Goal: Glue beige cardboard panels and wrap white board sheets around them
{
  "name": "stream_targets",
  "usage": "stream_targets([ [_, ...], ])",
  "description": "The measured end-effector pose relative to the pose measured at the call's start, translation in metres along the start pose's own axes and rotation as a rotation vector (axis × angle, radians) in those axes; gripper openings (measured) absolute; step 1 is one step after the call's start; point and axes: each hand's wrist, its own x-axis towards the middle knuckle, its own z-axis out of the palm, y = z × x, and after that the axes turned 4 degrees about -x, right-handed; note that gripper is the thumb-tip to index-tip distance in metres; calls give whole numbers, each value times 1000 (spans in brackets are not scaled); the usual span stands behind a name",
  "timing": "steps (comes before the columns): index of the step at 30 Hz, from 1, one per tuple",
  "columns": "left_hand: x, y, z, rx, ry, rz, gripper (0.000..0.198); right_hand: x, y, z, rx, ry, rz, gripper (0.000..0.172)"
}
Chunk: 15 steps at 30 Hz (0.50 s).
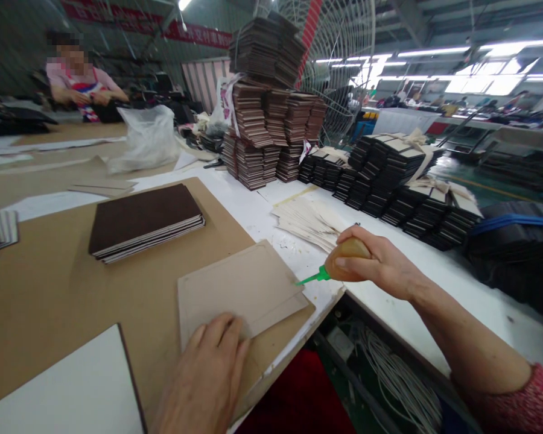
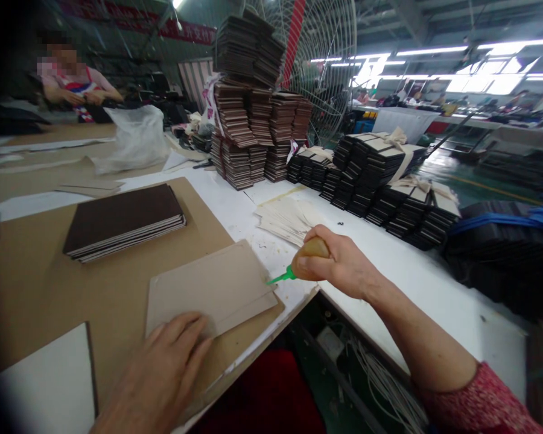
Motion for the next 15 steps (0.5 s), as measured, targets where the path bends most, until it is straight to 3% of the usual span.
stream_targets([
  [3,18,-3,-8,-178,-212,-221,32,5,10,2,115,55,-5,25],
  [6,31,-11,-10,-272,-321,-290,29,8,15,3,165,65,-13,25],
  [15,41,-31,-13,-509,-293,-281,23,7,10,3,197,58,0,27],
])
